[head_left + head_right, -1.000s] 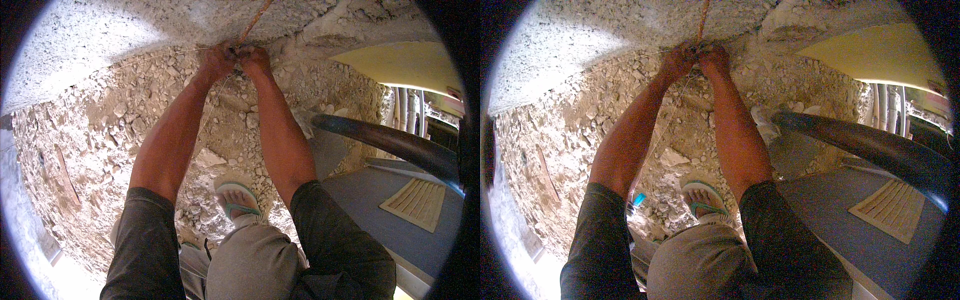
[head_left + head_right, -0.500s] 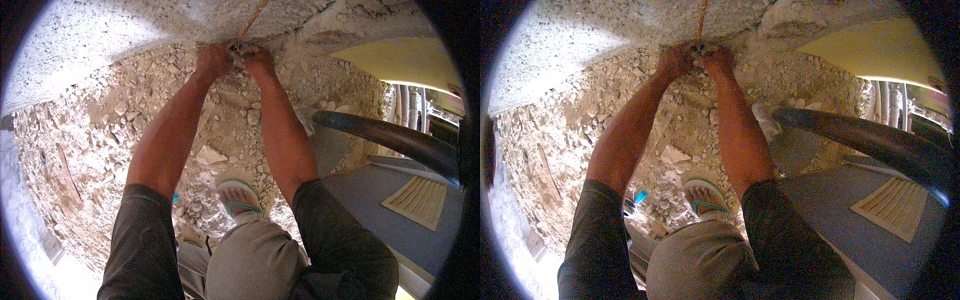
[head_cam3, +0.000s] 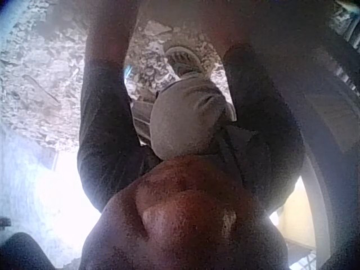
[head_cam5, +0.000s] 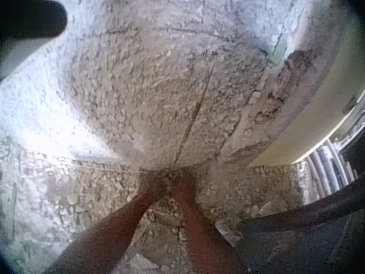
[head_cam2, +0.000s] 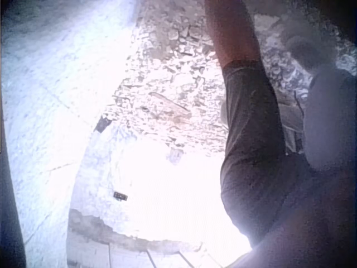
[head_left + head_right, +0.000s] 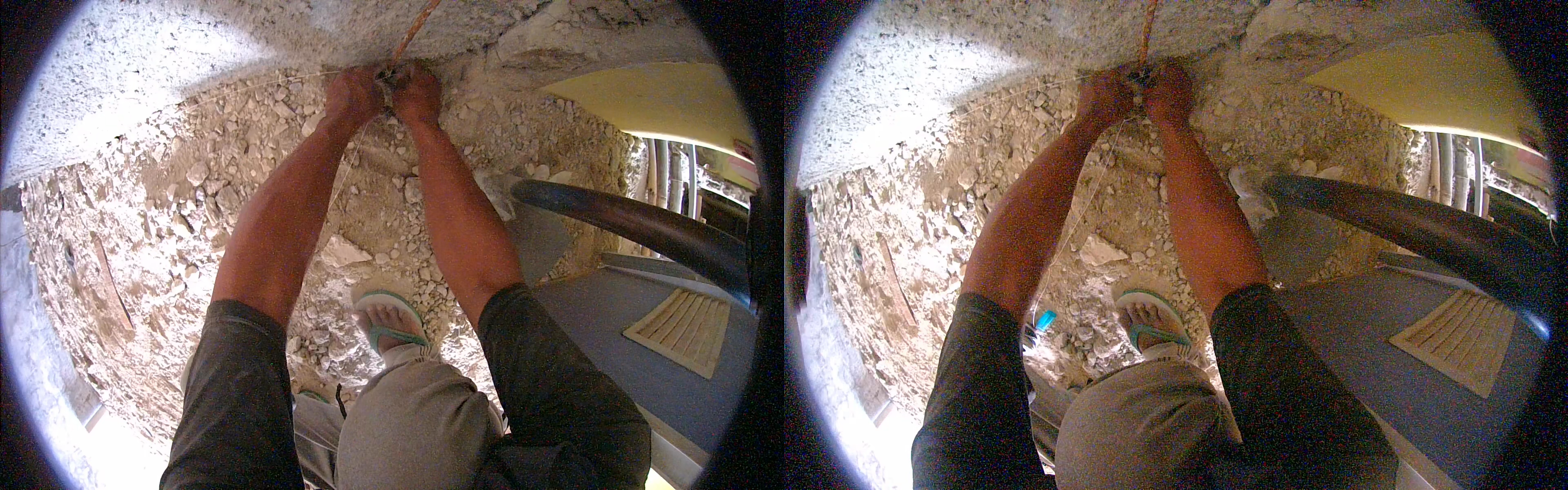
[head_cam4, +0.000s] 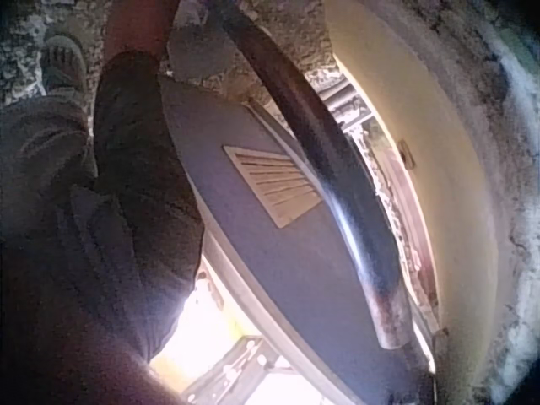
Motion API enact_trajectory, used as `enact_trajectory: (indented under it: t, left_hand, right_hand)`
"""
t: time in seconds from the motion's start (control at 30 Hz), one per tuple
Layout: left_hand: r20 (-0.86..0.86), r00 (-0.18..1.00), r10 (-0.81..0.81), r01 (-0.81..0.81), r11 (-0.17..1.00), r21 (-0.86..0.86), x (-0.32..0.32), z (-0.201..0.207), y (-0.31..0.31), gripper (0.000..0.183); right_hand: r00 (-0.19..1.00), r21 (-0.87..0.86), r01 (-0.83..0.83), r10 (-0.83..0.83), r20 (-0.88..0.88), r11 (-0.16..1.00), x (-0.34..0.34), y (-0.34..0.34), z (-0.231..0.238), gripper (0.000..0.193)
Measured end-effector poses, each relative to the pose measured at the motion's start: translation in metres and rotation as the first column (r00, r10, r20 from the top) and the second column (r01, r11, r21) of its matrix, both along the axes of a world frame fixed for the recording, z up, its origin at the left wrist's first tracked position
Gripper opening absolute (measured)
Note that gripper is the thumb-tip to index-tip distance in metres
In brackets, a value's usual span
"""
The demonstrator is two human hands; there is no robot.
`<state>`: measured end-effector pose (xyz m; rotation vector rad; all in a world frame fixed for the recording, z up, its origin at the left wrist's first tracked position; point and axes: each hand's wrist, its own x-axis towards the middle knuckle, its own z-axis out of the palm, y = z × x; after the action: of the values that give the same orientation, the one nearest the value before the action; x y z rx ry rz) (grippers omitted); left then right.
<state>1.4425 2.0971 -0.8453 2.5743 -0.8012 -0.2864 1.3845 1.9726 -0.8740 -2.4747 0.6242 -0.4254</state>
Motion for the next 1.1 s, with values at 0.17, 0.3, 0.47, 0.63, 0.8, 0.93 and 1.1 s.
enact_trajectory:
  t: [0.17, 0.3, 0.47, 0.63, 0.8, 0.93, 1.1]
  left_hand:
    - [-0.015, 0.999, 0.03, -0.03, 0.999, -0.027, -0.008, 0.016, -0.009, 0.035]
    - [0.097, 0.995, 0.018, -0.009, 0.996, -0.091, -0.002, -0.013, 0.003, 0.04]
    - [-0.063, 0.986, 0.157, -0.163, 0.981, -0.106, -0.015, 0.01, -0.007, 0.041]
    - [0.017, 0.981, 0.194, -0.194, 0.98, 0.05, -0.023, 0.013, -0.004, 0.044]
    - [0.065, 0.977, 0.206, -0.202, 0.978, -0.061, -0.033, 0.006, 0.008, 0.044]
    - [0.019, 0.981, 0.191, -0.186, 0.973, -0.138, -0.055, -0.001, 0.03, 0.039]
    - [-0.188, 0.936, 0.297, -0.311, 0.949, -0.05, -0.098, 0.021, 0.055, 0.026]
  right_hand:
    - [0.993, -0.093, 0.087, -0.079, 0.094, 0.992, 0.001, -0.004, -0.011, 0.022]
    - [0.997, -0.054, 0.074, -0.075, -0.004, 0.996, 0.006, 0.004, -0.005, 0.022]
    - [0.985, -0.124, 0.165, -0.157, 0.074, 0.978, 0.009, 0.001, -0.016, 0.023]
    - [0.974, -0.031, 0.212, -0.209, 0.083, 0.977, 0.014, 0.012, -0.012, 0.025]
    - [0.973, -0.097, 0.145, -0.124, 0.196, 0.985, 0.009, 0.003, -0.018, 0.027]
    - [0.994, -0.088, 0.075, -0.082, -0.07, 0.993, 0.006, -0.009, -0.02, 0.03]
    - [0.976, 0.058, 0.202, -0.196, -0.092, 0.978, 0.002, 0.014, -0.002, 0.036]
